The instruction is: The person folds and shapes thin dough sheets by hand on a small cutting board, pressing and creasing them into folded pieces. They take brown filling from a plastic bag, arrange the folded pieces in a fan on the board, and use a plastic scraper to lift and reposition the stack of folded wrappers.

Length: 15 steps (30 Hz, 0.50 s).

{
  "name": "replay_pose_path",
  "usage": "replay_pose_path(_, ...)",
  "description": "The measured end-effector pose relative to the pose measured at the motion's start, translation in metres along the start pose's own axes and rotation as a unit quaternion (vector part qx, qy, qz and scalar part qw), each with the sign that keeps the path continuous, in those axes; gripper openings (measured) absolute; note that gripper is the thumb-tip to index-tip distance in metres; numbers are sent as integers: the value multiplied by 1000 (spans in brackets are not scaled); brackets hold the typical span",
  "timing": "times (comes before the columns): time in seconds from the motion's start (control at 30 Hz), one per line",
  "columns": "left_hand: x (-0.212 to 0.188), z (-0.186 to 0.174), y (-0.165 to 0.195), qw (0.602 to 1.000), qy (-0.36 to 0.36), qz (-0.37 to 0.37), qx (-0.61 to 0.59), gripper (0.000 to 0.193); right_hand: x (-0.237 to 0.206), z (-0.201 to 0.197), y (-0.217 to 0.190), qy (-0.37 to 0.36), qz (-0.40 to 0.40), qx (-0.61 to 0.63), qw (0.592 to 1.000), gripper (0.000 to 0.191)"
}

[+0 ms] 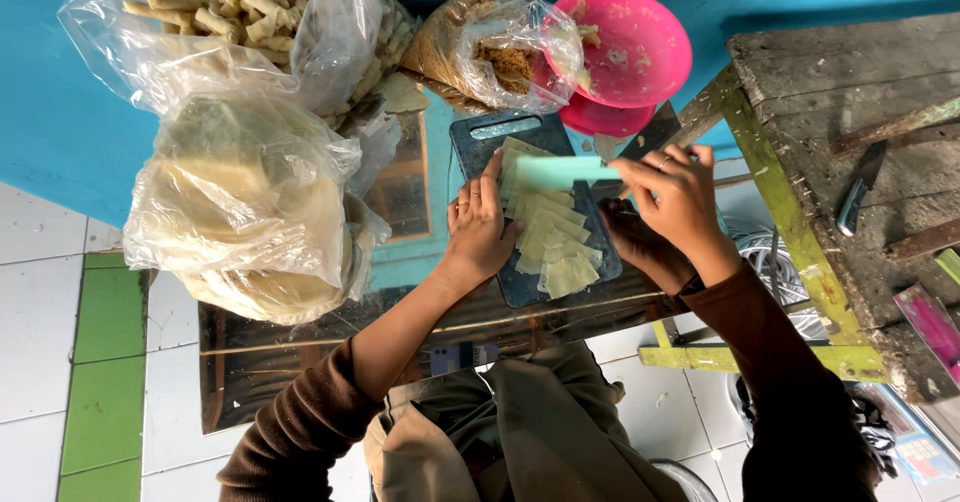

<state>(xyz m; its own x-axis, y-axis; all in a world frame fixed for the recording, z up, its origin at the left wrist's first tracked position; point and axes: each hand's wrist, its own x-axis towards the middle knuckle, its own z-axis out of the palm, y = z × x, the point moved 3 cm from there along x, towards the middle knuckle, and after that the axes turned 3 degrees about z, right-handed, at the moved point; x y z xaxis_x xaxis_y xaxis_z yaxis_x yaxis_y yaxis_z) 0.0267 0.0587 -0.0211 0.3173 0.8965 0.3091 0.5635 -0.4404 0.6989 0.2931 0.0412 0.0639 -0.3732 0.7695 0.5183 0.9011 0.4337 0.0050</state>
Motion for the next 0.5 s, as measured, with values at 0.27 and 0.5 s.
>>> replay_pose_path(0.27, 1, -4, 2, 998, 39, 13, 44, 106, 12, 25, 18, -101, 96, 171, 975, 13)
replay_pose_path(0.5, 2, -6, 4, 998, 37, 5, 48, 106, 14, 0, 3, 1, 37, -40, 999, 12)
